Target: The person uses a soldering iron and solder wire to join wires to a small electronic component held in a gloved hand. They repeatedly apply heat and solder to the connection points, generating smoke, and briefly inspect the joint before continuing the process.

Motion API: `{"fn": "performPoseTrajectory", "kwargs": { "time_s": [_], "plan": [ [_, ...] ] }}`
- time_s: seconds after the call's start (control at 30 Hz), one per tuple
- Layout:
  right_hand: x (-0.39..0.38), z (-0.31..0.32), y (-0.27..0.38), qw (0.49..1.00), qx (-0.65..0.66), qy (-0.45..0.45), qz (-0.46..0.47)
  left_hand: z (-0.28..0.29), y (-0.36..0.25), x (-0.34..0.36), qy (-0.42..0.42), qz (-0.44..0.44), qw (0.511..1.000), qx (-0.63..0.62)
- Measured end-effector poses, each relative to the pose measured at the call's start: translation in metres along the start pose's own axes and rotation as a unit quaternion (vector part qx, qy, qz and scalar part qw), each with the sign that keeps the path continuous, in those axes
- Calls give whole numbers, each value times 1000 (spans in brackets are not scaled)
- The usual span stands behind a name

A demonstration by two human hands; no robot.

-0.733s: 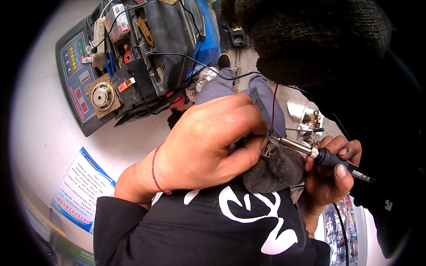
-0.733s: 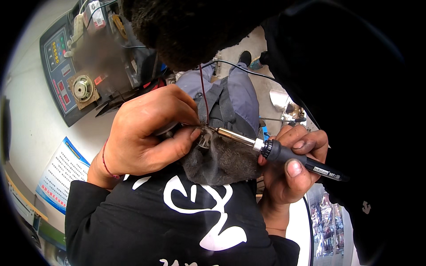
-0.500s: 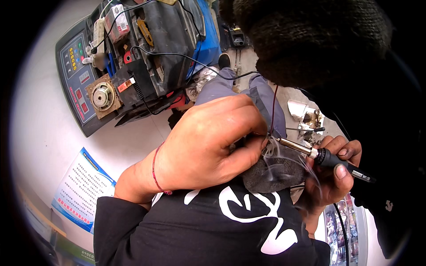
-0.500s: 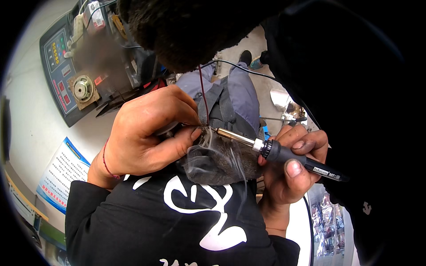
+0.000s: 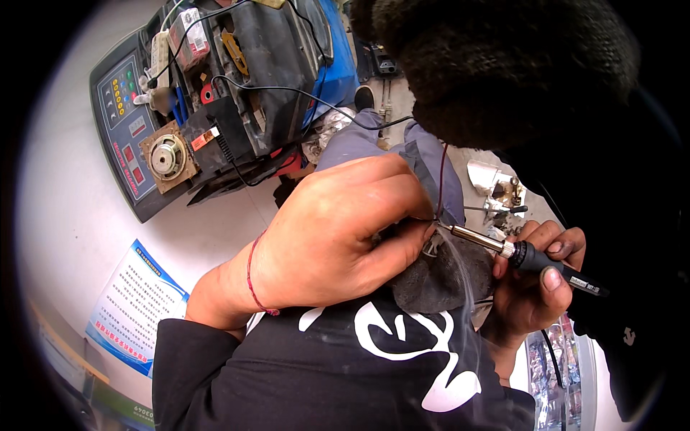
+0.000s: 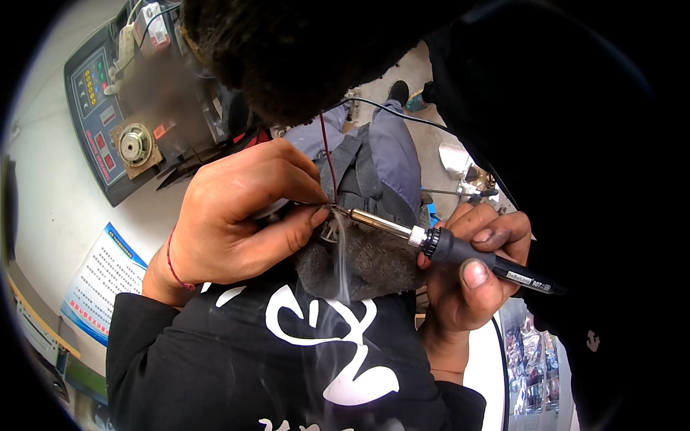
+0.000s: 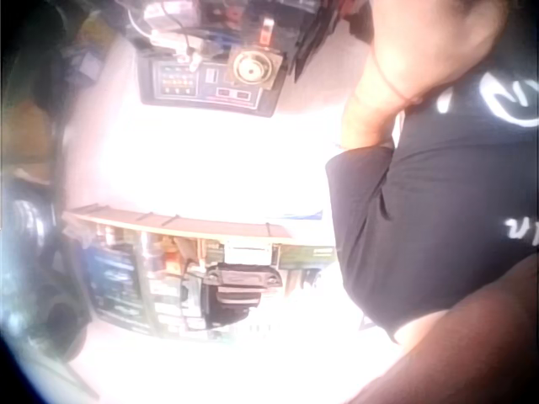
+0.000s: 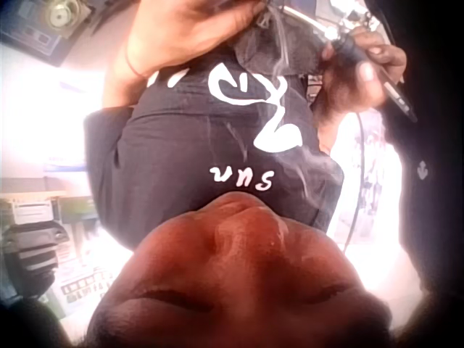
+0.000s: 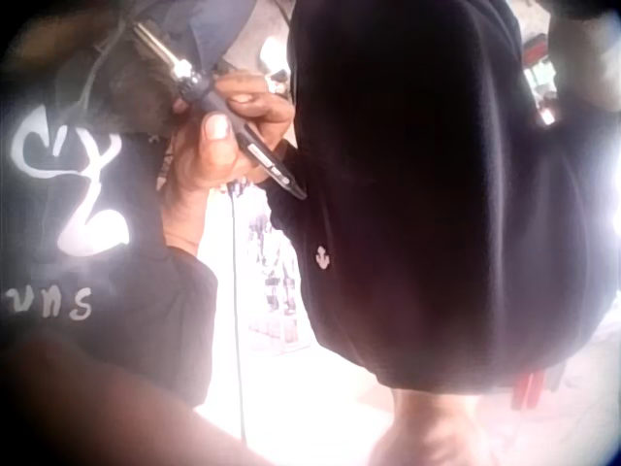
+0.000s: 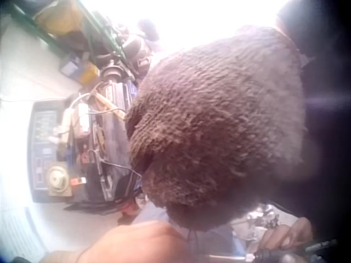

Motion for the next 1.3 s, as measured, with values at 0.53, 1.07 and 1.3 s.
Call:
{"fn": "performPoseTrajectory", "kwargs": {
  "time_s": [0.53,1.07,1.3],
  "plan": [
    [3,-1,0,1000,10,0,-6,2,1,5,6,-12,1000,6],
    [8,-5,-1,1000,24,-18,-1,1,5,8,-6,-22,1000,-15],
    [8,-5,0,1000,6,-9,-13,4,8,5,-19,-17,998,-64]
  ]
}}
Point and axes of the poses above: each hand's wrist, its own x-axis towards the middle knuckle, its own z-axis out of the back of the hand, y = z × x, the point moved 2 cm from there along x, towards the middle knuckle, and after that the axes turned 9 degrees about z, right-handed, at the moved point
